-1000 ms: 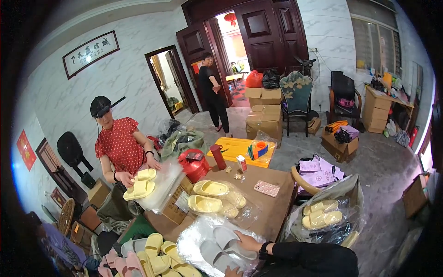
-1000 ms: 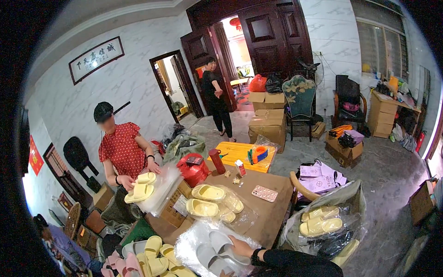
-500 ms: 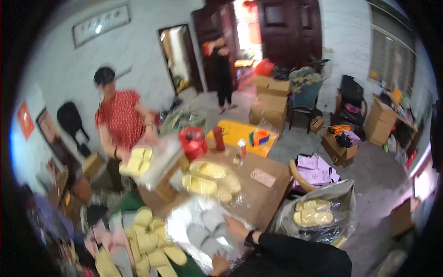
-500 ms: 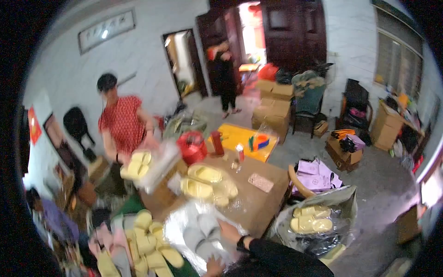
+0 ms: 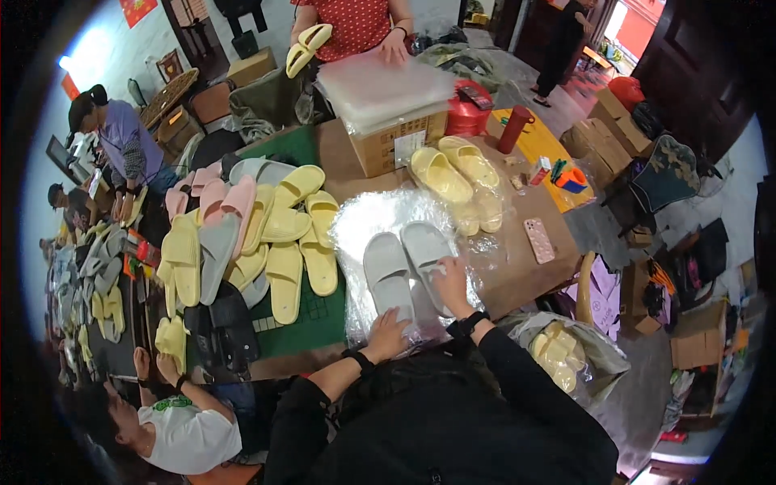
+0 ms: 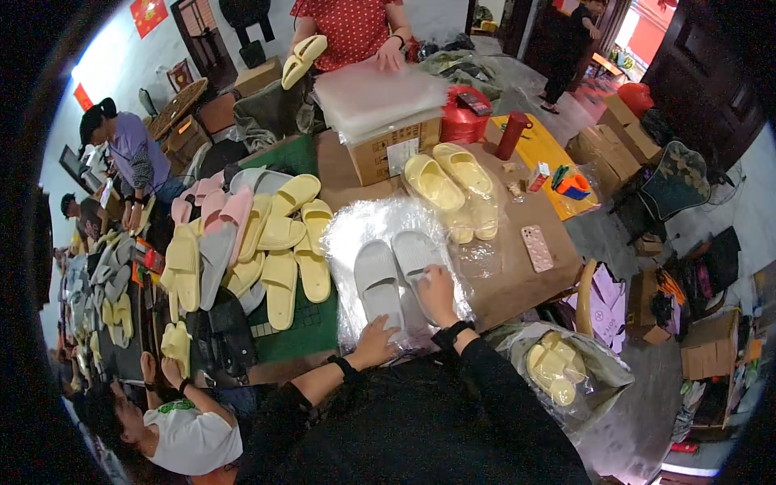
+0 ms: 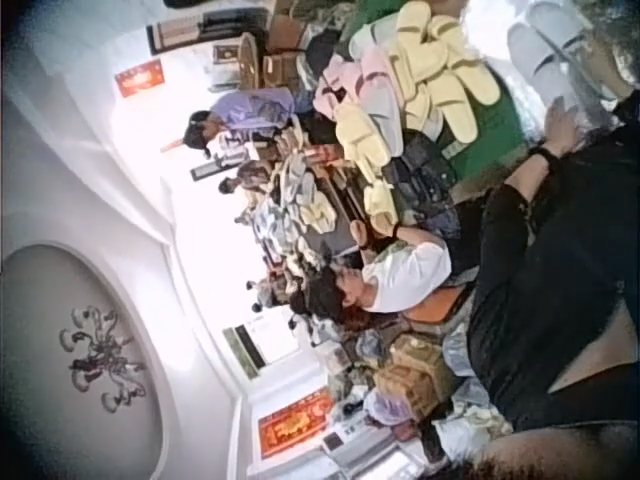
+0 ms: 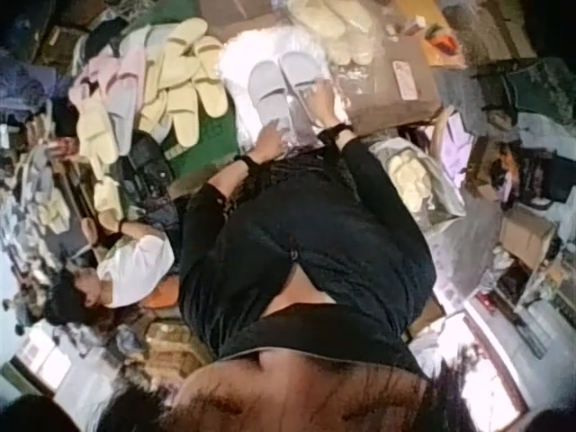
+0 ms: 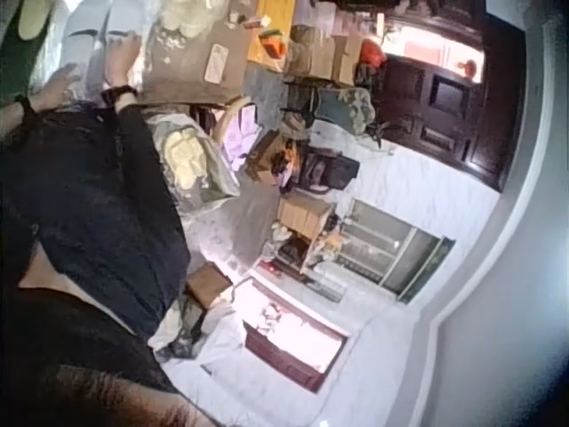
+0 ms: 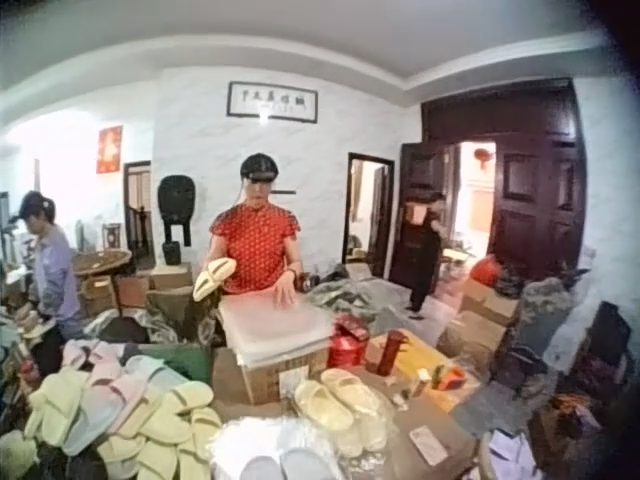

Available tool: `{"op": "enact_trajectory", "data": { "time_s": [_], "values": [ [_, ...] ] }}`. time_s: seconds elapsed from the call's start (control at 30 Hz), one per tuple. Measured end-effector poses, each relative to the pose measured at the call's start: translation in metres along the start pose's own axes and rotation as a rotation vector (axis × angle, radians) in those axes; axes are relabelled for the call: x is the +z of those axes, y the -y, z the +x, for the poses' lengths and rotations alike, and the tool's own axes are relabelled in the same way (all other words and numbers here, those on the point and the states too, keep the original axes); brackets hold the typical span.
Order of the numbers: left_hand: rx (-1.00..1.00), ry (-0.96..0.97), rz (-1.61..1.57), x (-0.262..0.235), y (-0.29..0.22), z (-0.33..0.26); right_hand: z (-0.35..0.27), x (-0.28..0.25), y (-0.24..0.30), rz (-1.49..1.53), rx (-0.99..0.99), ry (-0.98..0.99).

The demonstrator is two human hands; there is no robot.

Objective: The recorder is seen putting pairs of yellow and grey foam sandals into clear plastic bags and placing them into a larger transport bag or container.

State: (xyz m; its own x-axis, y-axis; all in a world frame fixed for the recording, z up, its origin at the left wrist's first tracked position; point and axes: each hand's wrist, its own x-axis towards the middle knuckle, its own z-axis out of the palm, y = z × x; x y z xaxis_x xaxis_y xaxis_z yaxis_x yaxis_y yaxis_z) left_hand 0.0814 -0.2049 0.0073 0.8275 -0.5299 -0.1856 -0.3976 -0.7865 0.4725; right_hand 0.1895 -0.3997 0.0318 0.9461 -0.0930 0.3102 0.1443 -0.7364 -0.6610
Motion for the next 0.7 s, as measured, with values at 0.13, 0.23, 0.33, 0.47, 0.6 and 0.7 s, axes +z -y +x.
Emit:
{"op": "enact_trajectory", "data": {
  "time_s": [0.13,0.23,0.33,0.47,0.6,0.7],
  "values": [
    [-0.202,-0.384,-0.257,0.001,0.009,0.003,-0.037,0.035,0.0,-0.106,-0.083,0.28],
    [-0.35,-0.54,-0.454,0.006,0.022,0.004,-0.033,0.05,0.011,-0.226,-0.245,0.305],
    [-0.363,-0.43,-0.396,0.006,0.021,0.005,-0.014,0.054,0.01,-0.246,-0.11,0.456],
    [-0.318,-0.523,-0.265,0.006,0.019,-0.005,-0.004,0.029,0.021,0.095,0.031,0.608],
    [-0.087,-0.337,-0.078,-0.009,0.001,0.002,-0.011,-0.037,0.011,0.535,0.034,0.479],
    [0.046,-0.123,0.04,-0.007,-0.01,0.011,-0.016,-0.085,-0.009,0.896,0.351,0.721]
  ]
}}
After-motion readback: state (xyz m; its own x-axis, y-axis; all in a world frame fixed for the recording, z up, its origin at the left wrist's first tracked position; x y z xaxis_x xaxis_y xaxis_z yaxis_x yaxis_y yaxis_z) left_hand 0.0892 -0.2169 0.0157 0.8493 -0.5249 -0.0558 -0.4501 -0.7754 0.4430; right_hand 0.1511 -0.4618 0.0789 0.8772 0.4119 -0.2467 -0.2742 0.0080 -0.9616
